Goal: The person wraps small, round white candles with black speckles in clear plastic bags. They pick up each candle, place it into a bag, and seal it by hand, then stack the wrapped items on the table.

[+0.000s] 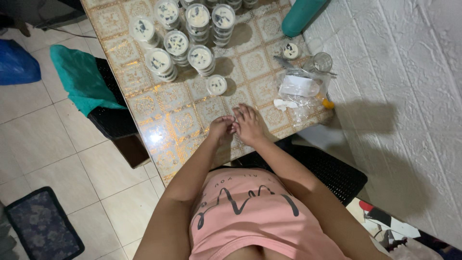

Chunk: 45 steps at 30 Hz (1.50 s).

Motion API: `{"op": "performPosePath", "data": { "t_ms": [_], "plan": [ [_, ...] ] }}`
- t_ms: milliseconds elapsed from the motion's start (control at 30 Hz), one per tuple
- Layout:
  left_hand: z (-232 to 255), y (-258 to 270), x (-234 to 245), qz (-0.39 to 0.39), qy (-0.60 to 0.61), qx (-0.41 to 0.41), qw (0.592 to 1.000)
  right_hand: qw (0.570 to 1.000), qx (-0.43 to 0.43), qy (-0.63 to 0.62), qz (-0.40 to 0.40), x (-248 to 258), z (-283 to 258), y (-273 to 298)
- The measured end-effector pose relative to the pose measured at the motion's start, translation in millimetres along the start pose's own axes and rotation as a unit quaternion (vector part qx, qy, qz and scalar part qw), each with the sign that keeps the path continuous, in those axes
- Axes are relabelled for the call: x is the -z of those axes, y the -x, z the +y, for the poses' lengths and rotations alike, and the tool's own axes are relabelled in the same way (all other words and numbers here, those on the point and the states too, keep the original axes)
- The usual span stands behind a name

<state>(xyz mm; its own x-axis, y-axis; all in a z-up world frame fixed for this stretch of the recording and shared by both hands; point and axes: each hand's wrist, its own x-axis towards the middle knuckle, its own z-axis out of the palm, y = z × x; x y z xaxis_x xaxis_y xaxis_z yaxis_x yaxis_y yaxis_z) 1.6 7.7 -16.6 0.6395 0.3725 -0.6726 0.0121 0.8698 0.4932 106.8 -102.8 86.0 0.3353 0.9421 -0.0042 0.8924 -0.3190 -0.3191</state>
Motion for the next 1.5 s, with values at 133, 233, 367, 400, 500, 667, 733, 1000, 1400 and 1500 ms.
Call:
{"op": "performPosePath", "data": {
  "t_ms": [133,233,367,400,500,667,733,1000,1400,1500],
  "plan": [
    [8.6,-7.6,2.8,-0.003,-0.042,0.04,0.998,0.999,-0.034,0.007,-0.031,0.9,-5.8,-4.4],
    [12.8,-6.7,1.5,-0.041,-0.036,0.025,0.998,0.998,-0.047,-0.007,-0.039,-0.2,-7.4,-3.2],
    [12.2,5.1,-12.1,0.009,-0.026,0.022,0.999,0.997,-0.05,-0.028,-0.058,-0.9,-1.9,-4.8],
    [7.6,9.2,-15.1,0.012,-0.024,0.007,1.0,0.997,-0.045,-0.029,-0.063,-2.3,2.3,-3.5],
    [-1.0,13.6,-9.8,0.049,-0.13,-0.049,0.989,0.997,-0.023,-0.071,-0.035,-6.5,15.6,-10.8],
    [9.8,18.2,3.6,0.046,-0.188,-0.106,0.975,0.991,-0.049,-0.124,-0.021,16.2,-0.2,-19.1],
    [37.4,33.0,3.5,0.031,-0.152,-0.092,0.984,0.99,-0.05,-0.132,-0.02,37.1,-13.7,-33.7],
    [104.5,50.0,6.0,0.095,-0.002,-0.137,0.986,0.978,-0.019,-0.187,0.093,63.3,-32.3,-125.6],
    [58.9,2.8,-36.2,0.029,-0.122,-0.082,0.989,0.949,-0.162,-0.256,0.082,62.8,53.3,-122.9],
    [39.6,-15.3,-56.9,-0.009,-0.145,-0.04,0.989,0.957,-0.214,-0.149,0.125,54.3,124.3,-122.7]
  ]
}}
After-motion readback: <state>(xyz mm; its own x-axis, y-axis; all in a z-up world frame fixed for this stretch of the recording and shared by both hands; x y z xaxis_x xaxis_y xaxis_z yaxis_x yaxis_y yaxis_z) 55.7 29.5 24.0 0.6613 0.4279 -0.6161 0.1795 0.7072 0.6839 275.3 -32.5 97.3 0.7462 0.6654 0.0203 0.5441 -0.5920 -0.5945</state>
